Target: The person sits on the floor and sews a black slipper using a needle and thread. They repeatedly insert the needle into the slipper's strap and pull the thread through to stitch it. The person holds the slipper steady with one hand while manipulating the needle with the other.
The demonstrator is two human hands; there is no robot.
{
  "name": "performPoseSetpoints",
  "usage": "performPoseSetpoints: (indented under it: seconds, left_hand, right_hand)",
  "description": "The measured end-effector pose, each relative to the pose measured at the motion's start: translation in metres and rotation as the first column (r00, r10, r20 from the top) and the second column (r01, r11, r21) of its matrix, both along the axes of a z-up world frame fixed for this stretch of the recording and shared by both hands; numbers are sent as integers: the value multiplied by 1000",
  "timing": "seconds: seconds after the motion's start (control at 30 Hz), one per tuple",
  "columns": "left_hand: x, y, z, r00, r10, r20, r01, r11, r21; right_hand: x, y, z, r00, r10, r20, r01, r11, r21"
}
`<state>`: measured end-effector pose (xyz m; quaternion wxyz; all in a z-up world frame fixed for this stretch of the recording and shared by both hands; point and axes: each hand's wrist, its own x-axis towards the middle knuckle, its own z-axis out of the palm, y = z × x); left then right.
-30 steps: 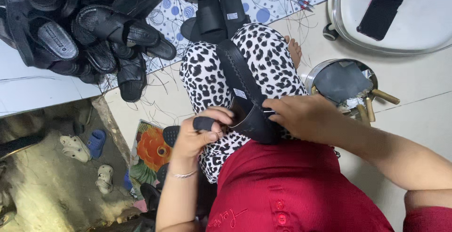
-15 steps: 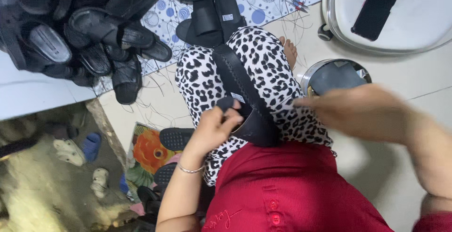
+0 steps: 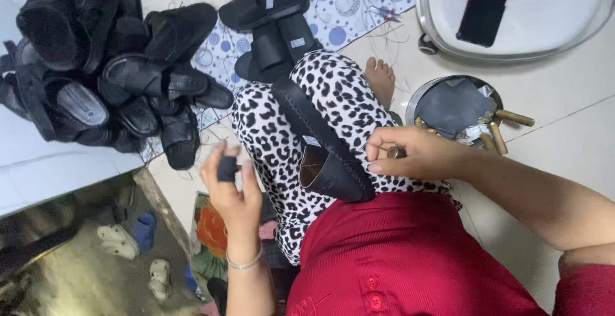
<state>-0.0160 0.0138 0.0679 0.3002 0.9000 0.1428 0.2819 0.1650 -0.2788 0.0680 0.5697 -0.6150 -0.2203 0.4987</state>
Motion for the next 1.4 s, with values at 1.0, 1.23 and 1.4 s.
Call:
performPoseSetpoints:
  seconds: [1.0,1.23,1.4]
  left_hand:
    - [-25,98,-68,869,197,454,482,-124,-867]
    - [-18,99,-70,899,370,236,321,-187,-928]
    - [-22,101,-134,899,439,9,95,-174,-980]
  right_hand:
    - [-34,11,-38,557,56,828,-12,998,-60]
    - [-39,50,-29,524,-129,842,89,991,97]
    - [-30,42,-47,559,-129,819,86,992,97]
